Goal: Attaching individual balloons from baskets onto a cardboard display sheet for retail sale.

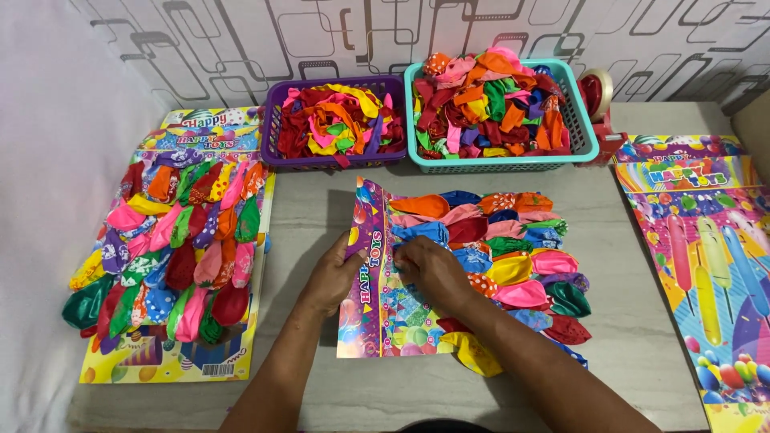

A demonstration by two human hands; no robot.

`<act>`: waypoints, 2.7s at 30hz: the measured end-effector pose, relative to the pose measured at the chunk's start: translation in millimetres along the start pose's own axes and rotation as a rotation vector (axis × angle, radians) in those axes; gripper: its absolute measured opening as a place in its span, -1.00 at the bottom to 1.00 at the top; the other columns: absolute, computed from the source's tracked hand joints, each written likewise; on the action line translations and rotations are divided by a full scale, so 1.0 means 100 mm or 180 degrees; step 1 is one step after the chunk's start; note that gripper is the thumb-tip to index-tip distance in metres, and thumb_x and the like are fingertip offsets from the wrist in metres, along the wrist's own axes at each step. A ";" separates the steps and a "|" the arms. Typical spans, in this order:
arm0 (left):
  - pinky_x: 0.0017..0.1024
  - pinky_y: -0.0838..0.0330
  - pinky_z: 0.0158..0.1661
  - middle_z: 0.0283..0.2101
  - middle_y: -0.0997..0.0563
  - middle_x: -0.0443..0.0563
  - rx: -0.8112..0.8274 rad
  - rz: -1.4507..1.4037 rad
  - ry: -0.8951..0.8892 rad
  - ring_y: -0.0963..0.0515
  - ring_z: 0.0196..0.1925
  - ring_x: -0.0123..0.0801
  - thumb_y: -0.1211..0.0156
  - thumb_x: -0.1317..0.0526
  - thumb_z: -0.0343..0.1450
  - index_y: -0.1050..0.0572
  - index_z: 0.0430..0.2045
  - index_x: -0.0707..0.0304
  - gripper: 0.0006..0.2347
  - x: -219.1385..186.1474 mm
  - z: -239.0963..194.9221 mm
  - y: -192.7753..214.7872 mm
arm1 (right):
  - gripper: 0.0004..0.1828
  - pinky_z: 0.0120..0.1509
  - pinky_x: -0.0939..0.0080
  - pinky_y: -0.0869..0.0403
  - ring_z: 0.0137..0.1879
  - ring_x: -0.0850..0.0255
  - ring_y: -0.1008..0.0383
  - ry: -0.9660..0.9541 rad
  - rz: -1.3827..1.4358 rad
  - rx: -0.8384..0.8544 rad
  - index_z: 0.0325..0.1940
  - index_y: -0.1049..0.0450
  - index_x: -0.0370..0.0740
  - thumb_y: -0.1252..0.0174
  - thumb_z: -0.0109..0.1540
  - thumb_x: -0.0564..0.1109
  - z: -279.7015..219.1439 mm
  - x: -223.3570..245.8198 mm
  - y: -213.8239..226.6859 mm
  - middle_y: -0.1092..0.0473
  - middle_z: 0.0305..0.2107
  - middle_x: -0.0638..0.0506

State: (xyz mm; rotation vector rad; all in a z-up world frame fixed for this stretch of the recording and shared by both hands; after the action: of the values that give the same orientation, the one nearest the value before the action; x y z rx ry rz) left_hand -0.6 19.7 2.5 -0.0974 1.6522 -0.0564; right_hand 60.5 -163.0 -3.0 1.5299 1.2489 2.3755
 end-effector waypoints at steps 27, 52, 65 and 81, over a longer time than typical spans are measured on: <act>-0.11 -0.35 0.17 -0.03 -0.65 0.17 -0.0482 0.0544 0.0394 -0.62 0.03 -0.16 0.05 0.36 0.52 -0.44 0.21 0.11 -0.66 -0.19 -0.14 0.01 | -0.70 0.00 -0.17 -0.53 -0.01 -0.25 -0.56 -0.0576 -0.0174 0.0222 0.05 -0.52 -0.18 -0.23 0.23 -0.14 0.04 0.19 0.29 -0.54 -0.23 -0.20; -0.04 -0.39 0.19 0.03 -0.64 0.27 -0.1091 0.1901 0.1299 -0.53 0.22 0.11 -0.09 0.11 0.45 -0.41 0.18 -0.15 -0.64 -0.43 -0.09 -0.11 | -0.60 0.23 -0.24 -0.46 0.17 -0.17 -0.53 -0.2704 -0.0542 -0.1196 0.18 -0.53 -0.10 -0.03 0.31 0.02 -0.97 -0.70 1.90 -0.55 -0.01 -0.21; 0.06 -0.40 0.17 0.14 -0.49 0.47 -0.1285 0.2504 0.0528 -0.45 0.26 0.31 -0.17 0.23 0.41 -0.30 0.24 0.25 -0.54 -0.31 0.06 -0.13 | -0.57 0.32 -0.28 -0.37 0.23 -0.29 -0.45 -0.2373 -0.0672 -0.1446 0.20 -0.50 -0.18 -0.11 0.28 0.02 -0.87 -0.80 1.88 -0.44 0.06 -0.31; -0.01 0.37 0.46 0.58 0.23 0.19 0.0707 0.4482 -0.0292 0.30 0.61 -0.05 0.22 -0.33 0.48 0.12 0.48 0.26 -0.21 0.17 0.36 -0.48 | -0.17 0.52 -0.53 0.08 0.63 -0.17 0.17 -0.1385 -0.2436 0.0392 0.61 0.10 0.35 0.32 0.30 0.55 -0.57 -0.75 1.15 0.12 0.54 -0.04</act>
State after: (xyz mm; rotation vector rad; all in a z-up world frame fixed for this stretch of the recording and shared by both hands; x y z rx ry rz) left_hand 35.4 -29.3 -12.8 1.1998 1.3005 0.8115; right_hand 95.6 -307.0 5.7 1.1856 1.5143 1.4309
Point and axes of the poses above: each hand's wrist, its own z-axis towards the middle knuckle, its own y-axis out of the back of the hand, x = y × z, the point moved 4 cm from there along z, towards the middle knuckle
